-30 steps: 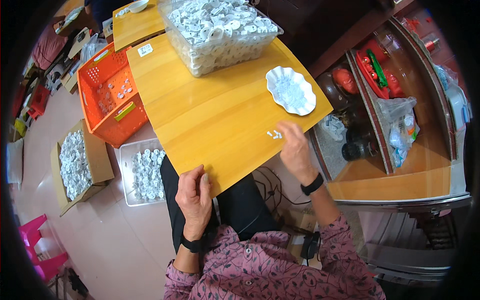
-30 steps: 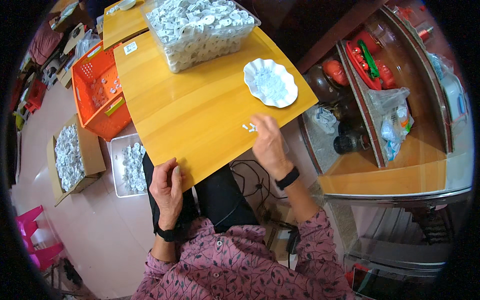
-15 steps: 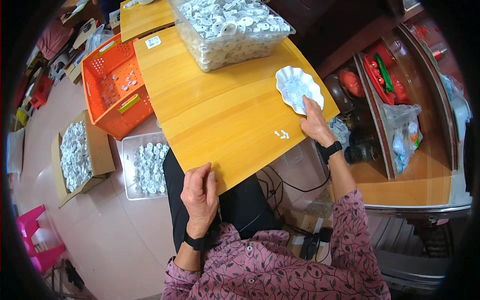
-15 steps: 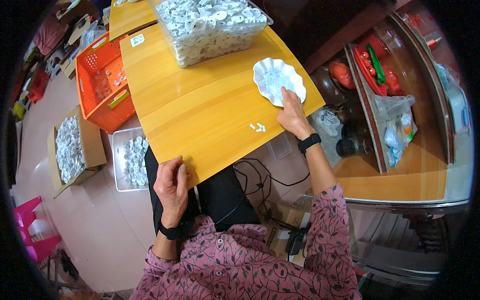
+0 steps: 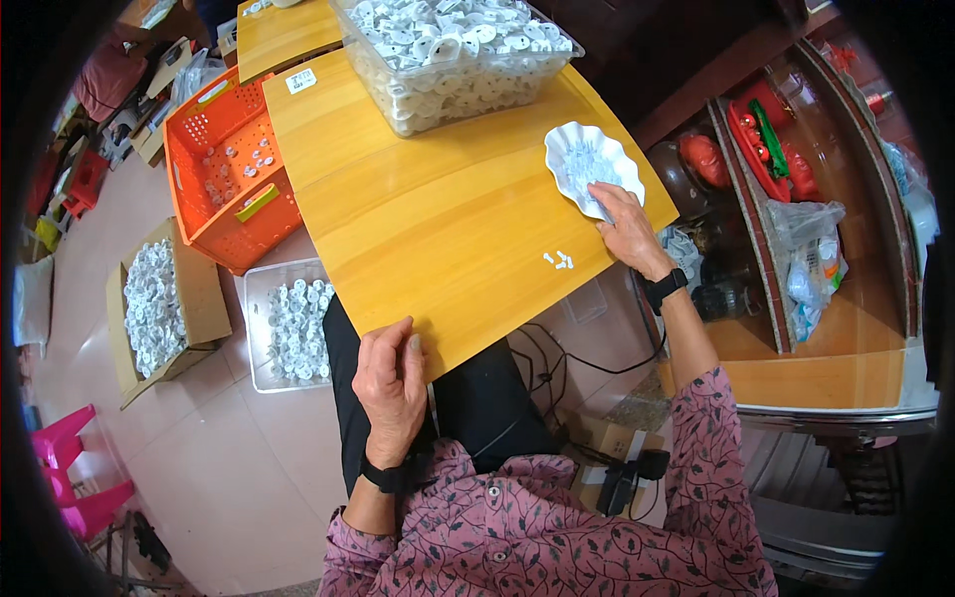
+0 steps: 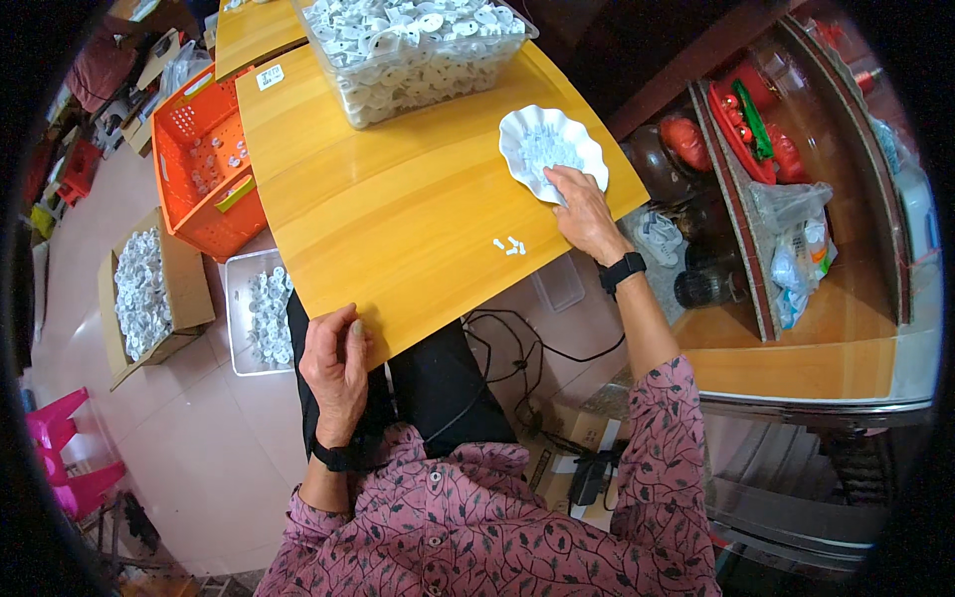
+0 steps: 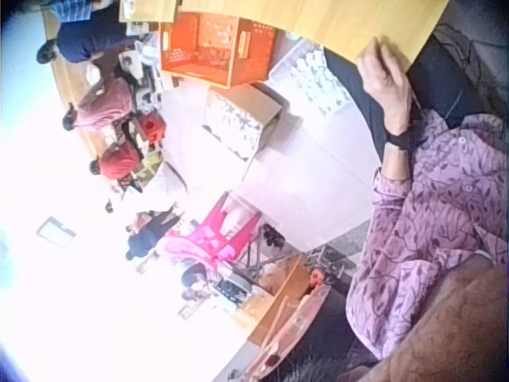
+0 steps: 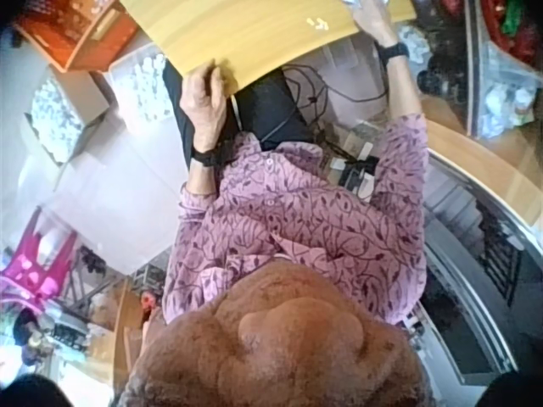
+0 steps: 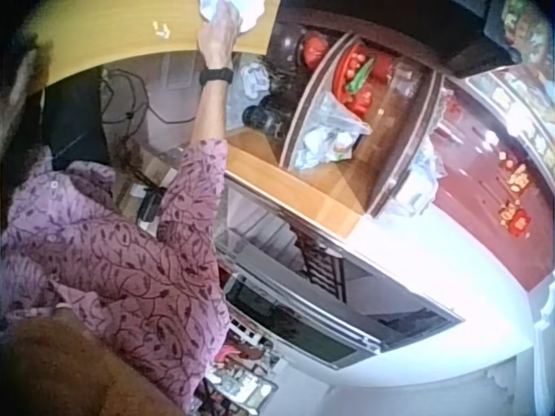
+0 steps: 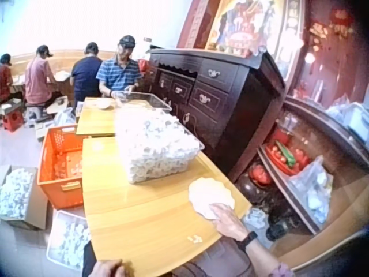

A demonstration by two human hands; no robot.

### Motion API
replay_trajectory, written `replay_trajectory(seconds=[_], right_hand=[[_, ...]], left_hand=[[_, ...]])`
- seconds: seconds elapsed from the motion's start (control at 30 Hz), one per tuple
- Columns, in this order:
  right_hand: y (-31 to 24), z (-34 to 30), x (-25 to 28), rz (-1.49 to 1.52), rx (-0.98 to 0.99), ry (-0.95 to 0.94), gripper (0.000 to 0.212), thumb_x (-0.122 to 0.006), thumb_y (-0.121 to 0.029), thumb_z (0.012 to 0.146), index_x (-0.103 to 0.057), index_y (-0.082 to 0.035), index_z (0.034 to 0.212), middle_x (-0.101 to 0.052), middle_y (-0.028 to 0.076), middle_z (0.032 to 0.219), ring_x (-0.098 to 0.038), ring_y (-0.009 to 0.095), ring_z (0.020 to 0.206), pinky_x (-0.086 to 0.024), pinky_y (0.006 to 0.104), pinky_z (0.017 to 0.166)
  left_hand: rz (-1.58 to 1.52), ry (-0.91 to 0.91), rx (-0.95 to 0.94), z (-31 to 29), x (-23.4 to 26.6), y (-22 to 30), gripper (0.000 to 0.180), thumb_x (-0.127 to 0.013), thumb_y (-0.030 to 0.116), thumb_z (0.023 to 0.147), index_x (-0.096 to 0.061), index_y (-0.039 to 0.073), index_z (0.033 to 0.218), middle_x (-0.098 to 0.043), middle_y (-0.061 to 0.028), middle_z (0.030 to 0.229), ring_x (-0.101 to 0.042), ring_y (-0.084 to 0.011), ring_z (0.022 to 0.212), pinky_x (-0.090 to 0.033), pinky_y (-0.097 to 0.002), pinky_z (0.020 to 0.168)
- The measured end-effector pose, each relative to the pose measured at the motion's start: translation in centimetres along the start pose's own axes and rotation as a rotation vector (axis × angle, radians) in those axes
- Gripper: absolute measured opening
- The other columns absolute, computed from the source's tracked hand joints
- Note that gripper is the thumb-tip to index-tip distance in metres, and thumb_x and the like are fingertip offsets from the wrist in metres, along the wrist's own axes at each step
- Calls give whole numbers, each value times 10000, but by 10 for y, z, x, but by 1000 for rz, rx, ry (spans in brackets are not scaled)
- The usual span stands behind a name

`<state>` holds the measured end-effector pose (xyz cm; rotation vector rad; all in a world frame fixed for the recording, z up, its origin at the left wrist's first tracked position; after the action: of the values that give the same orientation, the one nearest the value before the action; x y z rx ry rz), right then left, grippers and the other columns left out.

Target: Assembling small white plastic components by pressing pieces together at a workstation.

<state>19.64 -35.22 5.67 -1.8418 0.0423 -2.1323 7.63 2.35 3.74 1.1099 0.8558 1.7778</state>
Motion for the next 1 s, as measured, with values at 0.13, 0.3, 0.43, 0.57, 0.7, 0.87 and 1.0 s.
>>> replay_trajectory(seconds=[0.13,0.3,0.43,0.57,0.7,0.87,1.0], right_hand=[[-2,-1,-1,35,29,-29,554,-592,67,770,-568,-19,1316,-550,187,1349,-492,384,1239,-393,424,1079],[-17,2,5,75,30,8,569,-630,64,756,-571,-28,1314,-545,171,1349,-493,385,1225,-397,430,1070],[-15,7,3,36,86,21,590,-645,73,743,-570,-35,1319,-544,167,1346,-489,391,1212,-406,429,1052],[-12,12,-2,5,88,-24,563,-660,83,723,-596,-28,1271,-565,165,1285,-501,389,1161,-424,429,1009],[-13,15,-1,49,51,-61,489,-645,70,730,-618,-16,1212,-588,154,1207,-523,360,1157,-429,406,1011],[-17,16,4,85,15,-50,427,-670,57,730,-647,-6,1152,-619,142,1123,-575,324,1087,-474,378,938],[-20,13,9,225,-41,-22,333,-684,57,725,-672,-5,1052,-637,150,1027,-593,342,1011,-482,404,899]], left_hand=[[-20,3,24,-1,0,-3,200,-656,-40,870,-651,6,1065,-643,-154,899,-657,-265,766,-529,-330,669],[19,-1,-43,-2,-1,-1,172,-616,-47,920,-640,-9,1087,-618,-103,917,-654,-151,718,-543,-267,644],[11,-3,-37,-2,-1,-1,172,-611,-48,924,-641,-13,1090,-618,-104,923,-651,-148,721,-544,-264,647],[-37,-3,45,-2,-1,-3,205,-654,-47,867,-650,3,1065,-642,-155,904,-657,-262,772,-530,-327,672],[-2,4,-15,-2,0,-2,181,-631,-46,898,-645,-9,1075,-629,-129,914,-652,-201,738,-535,-293,652],[8,2,-54,-2,-1,0,158,-608,-44,930,-639,-21,1083,-612,-101,919,-645,-140,706,-537,-259,636],[3,-6,-31,-3,-1,-1,157,-606,-44,932,-637,-22,1084,-610,-100,921,-644,-137,702,-536,-259,640]])
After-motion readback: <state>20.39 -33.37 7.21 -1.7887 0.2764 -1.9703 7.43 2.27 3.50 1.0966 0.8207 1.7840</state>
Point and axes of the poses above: each hand's wrist, its own z-axis towards the middle knuckle, its own x-axis out of the back of the hand, y = z × x, the point moved 9 cm from there along z, towards the middle knuckle
